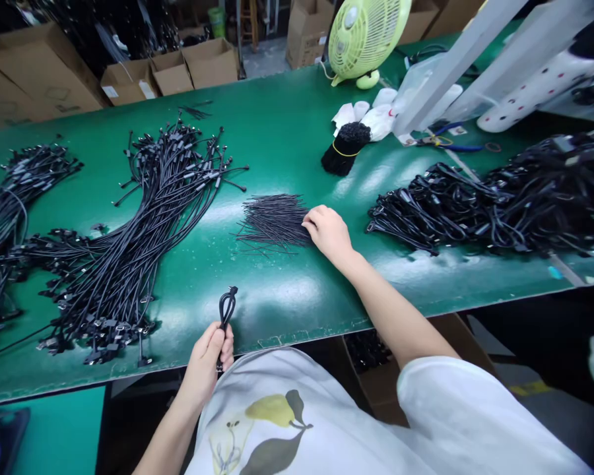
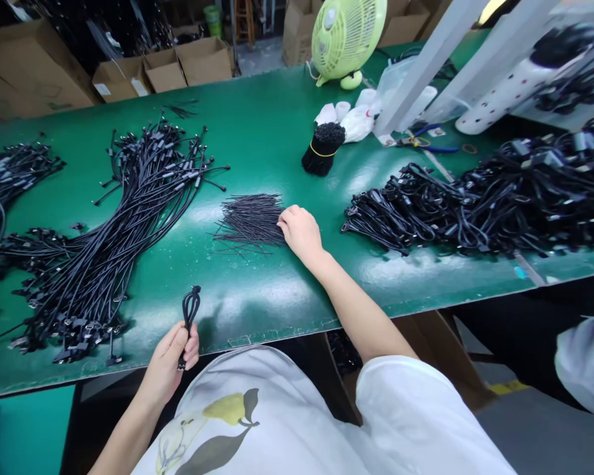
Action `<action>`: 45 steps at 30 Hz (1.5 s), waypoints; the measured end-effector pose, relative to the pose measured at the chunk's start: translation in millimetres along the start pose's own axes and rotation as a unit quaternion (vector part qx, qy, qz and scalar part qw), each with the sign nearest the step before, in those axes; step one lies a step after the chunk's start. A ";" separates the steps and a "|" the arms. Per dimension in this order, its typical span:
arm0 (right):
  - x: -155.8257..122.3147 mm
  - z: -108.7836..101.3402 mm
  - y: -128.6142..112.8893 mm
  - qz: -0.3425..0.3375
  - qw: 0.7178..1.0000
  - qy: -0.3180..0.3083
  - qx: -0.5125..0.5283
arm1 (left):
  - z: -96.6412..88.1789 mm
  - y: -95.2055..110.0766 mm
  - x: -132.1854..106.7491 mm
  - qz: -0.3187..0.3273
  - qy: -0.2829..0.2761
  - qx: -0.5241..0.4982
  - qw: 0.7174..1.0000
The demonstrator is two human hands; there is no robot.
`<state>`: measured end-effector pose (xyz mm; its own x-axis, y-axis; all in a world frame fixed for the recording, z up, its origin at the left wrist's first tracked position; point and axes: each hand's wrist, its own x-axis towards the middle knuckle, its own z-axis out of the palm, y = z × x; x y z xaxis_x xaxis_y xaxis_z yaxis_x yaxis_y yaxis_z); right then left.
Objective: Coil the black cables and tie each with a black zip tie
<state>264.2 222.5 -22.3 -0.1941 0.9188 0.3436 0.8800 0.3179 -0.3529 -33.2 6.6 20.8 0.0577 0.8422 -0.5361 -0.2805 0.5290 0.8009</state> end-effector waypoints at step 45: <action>-61.5 -23.3 -206.9 -0.666 0.725 -0.099 -0.143 | -17.1 -4.7 -5.6 0.268 0.078 0.364 0.888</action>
<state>104.2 94.8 49.9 -0.9881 -0.1352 0.0728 -0.0975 0.9187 0.3828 -48.6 -2.4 15.5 -0.0467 0.9989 -0.0101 0.4701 0.0308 0.8821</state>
